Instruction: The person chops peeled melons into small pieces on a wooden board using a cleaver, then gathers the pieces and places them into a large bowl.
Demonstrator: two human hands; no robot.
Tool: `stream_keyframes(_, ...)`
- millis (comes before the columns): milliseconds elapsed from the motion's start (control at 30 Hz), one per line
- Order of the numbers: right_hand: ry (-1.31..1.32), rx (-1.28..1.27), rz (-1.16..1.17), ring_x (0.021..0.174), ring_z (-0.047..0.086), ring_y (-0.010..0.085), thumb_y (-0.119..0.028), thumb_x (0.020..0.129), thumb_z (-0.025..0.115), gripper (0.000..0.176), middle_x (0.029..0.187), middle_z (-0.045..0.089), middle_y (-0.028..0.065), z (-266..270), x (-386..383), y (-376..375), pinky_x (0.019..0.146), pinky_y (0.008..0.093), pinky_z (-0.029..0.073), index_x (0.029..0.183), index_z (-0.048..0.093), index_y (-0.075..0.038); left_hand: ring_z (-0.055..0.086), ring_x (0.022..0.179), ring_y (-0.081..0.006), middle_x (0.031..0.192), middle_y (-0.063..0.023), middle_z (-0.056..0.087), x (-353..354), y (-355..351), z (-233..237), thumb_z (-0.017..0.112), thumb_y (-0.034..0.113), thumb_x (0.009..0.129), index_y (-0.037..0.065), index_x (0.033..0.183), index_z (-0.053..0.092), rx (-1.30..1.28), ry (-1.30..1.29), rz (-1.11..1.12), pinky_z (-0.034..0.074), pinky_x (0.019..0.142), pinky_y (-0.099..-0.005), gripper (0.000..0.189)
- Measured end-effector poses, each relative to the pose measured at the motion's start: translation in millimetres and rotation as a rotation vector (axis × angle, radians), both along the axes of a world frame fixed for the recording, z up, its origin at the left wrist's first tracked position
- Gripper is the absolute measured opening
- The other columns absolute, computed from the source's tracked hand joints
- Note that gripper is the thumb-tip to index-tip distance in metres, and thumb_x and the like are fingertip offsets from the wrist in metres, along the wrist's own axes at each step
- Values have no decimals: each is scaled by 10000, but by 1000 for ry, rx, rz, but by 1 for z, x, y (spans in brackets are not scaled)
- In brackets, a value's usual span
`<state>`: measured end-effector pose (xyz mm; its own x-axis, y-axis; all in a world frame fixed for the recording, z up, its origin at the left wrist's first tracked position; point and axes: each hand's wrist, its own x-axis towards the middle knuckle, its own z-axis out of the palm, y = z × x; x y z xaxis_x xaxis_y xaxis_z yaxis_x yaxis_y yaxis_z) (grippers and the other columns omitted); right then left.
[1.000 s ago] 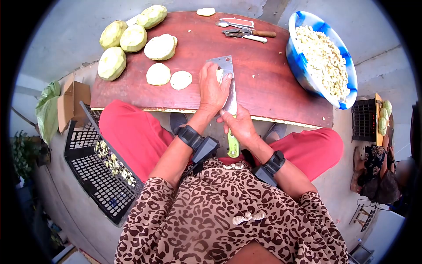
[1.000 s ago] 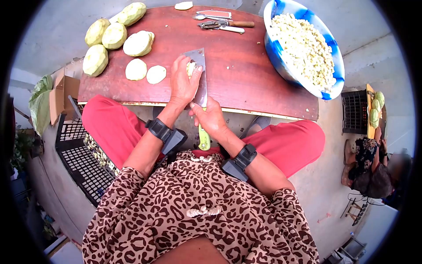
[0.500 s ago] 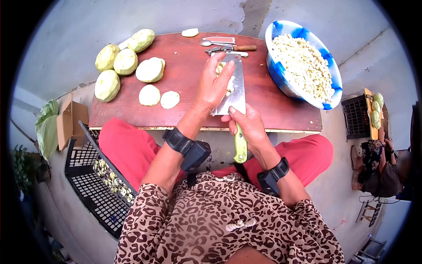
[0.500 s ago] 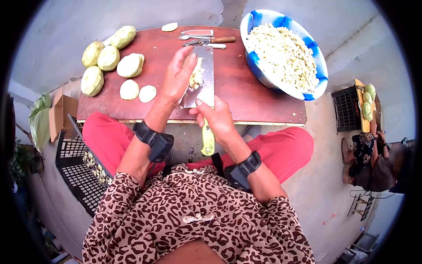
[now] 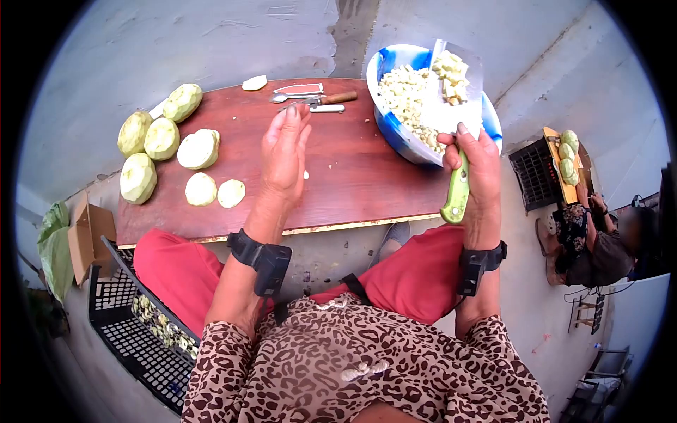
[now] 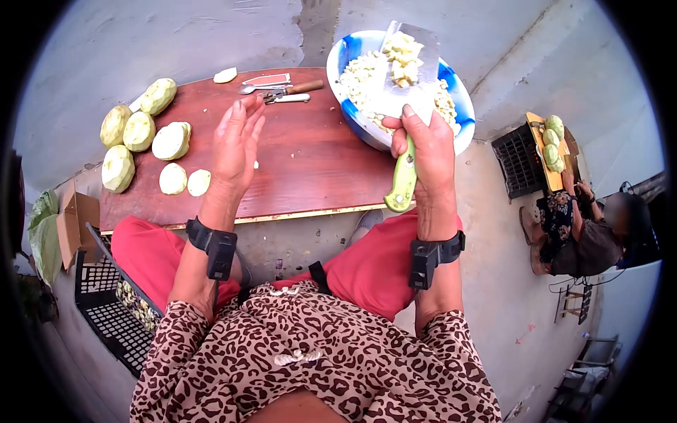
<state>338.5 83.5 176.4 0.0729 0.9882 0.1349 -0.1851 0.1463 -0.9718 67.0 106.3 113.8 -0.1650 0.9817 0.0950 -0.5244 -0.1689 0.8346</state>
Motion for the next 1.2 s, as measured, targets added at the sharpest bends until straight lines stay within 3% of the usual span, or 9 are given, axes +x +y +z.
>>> stream_keyframes(33, -180, 28, -98, 557, 599, 194, -168, 960, 603, 218, 853, 698, 188, -2, 16, 11, 538, 325, 493, 1037, 557, 31, 489, 1305, -262, 1311, -147, 567, -6, 2, -13, 498, 368, 1042, -22, 1287, 518, -33, -4, 28, 340, 1139, -422, 461)
stream_keyframes(100, -1321, 146, -455, 706, 675, 407, -170, 924, 620, 247, 814, 675, 287, -19, 47, 37, 650, 456, 538, 988, 553, 60, 520, 1268, -265, 1276, -152, 583, -16, 2, -34, 502, 343, 1043, -28, 1254, 531, -110, -9, 82, 371, 1115, -413, 427)
stream_keyframes(133, -1479, 43, -389, 864, 637, 517, -171, 895, 632, 263, 816, 641, 341, -13, 59, 45, 753, 542, 518, 959, 543, 68, 552, 1219, -263, 1239, -159, 596, -18, 3, -37, 502, 309, 1045, -31, 1203, 549, -146, -33, 113, 415, 1072, -400, 378)
stream_keyframes(367, -1447, 63, -543, 840, 615, 538, -175, 890, 644, 292, 798, 614, 364, 0, 53, 41, 718, 544, 501, 949, 552, 95, 580, 1178, -287, 1210, -194, 605, -46, -3, -60, 489, 297, 1049, -37, 1137, 557, -200, -93, 149, 457, 1029, -392, 352)
stream_keyframes(500, -914, -20, -358, 675, 698, 234, -164, 933, 608, 229, 805, 703, 213, 2, 30, 40, 586, 374, 530, 994, 556, 51, 609, 1133, -282, 1162, -188, 627, -54, -8, -56, 486, 284, 1050, -35, 1117, 562, -187, -126, 151, 491, 979, -378, 335)
stream_keyframes(533, -803, 36, -270, 600, 593, 81, -151, 954, 589, 202, 798, 693, 131, 7, 16, 31, 527, 263, 467, 1023, 571, 38, 619, 1116, -280, 1149, -186, 633, -55, -9, -53, 485, 281, 1050, -34, 1112, 564, -195, -103, 156, 498, 965, -374, 331)
stream_keyframes(733, -400, -130, 275, 561, 501, 65, -145, 977, 574, 232, 842, 664, 84, -19, -53, 10, 519, 229, 418, 1135, 572, 25, 670, 932, -157, 1024, -89, 692, -83, -22, -55, 567, 189, 1013, 8, 1093, 615, -194, 210, 318, 527, 781, -272, 204)
stream_keyframes(1000, -563, -345, 819, 580, 542, 73, -110, 962, 605, 209, 827, 670, 63, -63, -81, -38, 517, 249, 440, 1145, 584, -10, 662, 851, -118, 998, -73, 701, -150, -56, -55, 594, 121, 983, -1, 1112, 624, -288, 398, 603, 512, 707, -233, 181)
stream_keyframes(1200, -807, -185, 837, 640, 613, 166, -102, 909, 654, 227, 789, 681, 134, -73, -75, -40, 594, 348, 489, 1101, 613, 10, 607, 782, -58, 890, -34, 679, -156, -65, -83, 669, 69, 927, -16, 1032, 649, -269, 826, 524, 515, 705, -222, 137)
